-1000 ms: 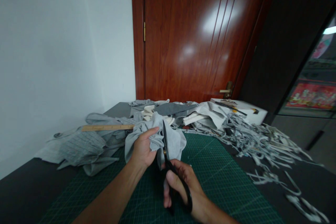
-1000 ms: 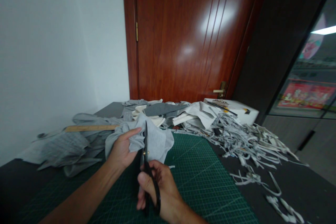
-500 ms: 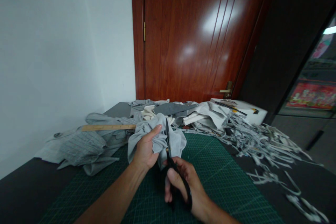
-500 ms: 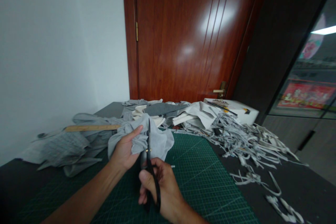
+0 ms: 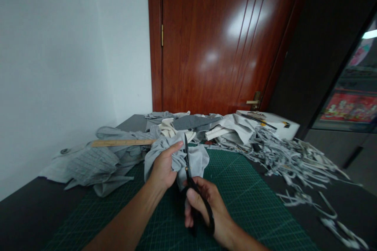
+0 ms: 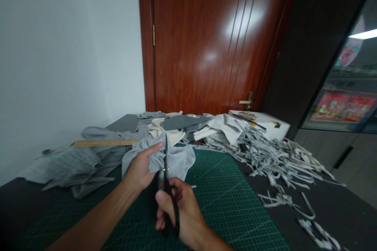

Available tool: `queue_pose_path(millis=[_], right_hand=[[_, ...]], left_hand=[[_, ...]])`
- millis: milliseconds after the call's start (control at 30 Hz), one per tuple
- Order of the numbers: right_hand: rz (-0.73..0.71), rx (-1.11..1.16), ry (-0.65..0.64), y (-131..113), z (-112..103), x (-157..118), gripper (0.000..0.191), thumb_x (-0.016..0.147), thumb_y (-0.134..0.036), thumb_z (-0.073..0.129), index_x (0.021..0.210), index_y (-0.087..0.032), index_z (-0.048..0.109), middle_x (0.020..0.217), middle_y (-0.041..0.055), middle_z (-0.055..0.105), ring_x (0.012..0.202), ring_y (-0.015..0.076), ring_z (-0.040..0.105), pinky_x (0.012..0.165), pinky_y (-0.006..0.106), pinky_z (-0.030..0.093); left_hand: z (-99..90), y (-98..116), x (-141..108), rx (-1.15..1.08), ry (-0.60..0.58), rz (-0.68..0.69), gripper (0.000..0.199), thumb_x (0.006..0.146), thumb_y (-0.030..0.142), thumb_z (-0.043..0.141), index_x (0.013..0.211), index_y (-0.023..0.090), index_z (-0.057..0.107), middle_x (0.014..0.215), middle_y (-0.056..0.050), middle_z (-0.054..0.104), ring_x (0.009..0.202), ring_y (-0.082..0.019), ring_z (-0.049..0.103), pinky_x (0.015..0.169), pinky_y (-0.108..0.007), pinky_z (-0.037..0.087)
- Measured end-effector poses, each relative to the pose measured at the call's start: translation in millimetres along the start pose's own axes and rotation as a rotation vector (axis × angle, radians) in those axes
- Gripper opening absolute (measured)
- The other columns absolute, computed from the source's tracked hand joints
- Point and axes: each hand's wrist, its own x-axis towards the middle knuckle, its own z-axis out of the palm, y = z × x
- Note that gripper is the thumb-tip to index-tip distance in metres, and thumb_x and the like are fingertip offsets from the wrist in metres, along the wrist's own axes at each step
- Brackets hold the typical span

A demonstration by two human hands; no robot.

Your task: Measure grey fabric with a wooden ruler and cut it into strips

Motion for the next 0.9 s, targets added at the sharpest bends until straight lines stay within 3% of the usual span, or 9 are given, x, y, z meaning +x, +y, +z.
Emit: queue_pose_path(millis=[167, 333, 733, 900], right_hand=[[0.006, -0.005, 0.018, -2.2, 0.5, 0.3, 0.069, 0.078, -0.076, 0.077, 0.104, -0.015, 0.058, 0.056, -0.0035, 0.063, 0.039, 0.0110, 0.057, 0.041, 0.020, 0.047], [0.017, -0.004, 0.035, -1.7, 0.5, 1.0, 0.070, 0.078, -0.076, 0.076, 0.106, -0.014, 0.059, 0.056, -0.0037, 0.063, 0.040, 0.0111, 0.057, 0.041, 0.021, 0.047], [-0.002, 0.032, -0.017, -0.1, -0.3, -1.7, 0.068, 0.080, -0.073, 0.077, 0.109, -0.015, 0.058, 0.059, -0.0028, 0.065, 0.041, 0.0117, 0.059, 0.042, 0.021, 0.048], [-0.045, 0.059, -0.084, -8.1, 1.9, -5.8, 0.065, 0.087, -0.073, 0.070, 0.111, -0.015, 0.056, 0.063, -0.0003, 0.067, 0.047, 0.0125, 0.062, 0.050, 0.023, 0.050]], left_hand=[[-1.7, 1.4, 0.1, 0.000, -0.051, -0.056, 0.028, 0.082, 0.003, 0.067, 0.108, 0.010, 0.076, 0.086, -0.011, 0.082, 0.080, -0.029, 0.081, 0.080, -0.041, 0.067], [-1.3, 4.9, -2.0, 0.021, -0.027, -0.161, 0.029, 0.080, 0.002, 0.065, 0.106, 0.008, 0.075, 0.081, -0.012, 0.081, 0.075, -0.032, 0.081, 0.074, -0.045, 0.068], [-1.4, 5.2, -2.7, -0.062, -0.013, -0.043, 0.037, 0.080, -0.002, 0.060, 0.112, 0.009, 0.075, 0.085, -0.012, 0.082, 0.078, -0.031, 0.081, 0.083, -0.045, 0.066], [-0.7, 6.3, -1.7, -0.108, -0.026, -0.043, 0.028, 0.086, 0.005, 0.061, 0.110, 0.008, 0.074, 0.088, -0.014, 0.082, 0.084, -0.032, 0.081, 0.087, -0.047, 0.066]])
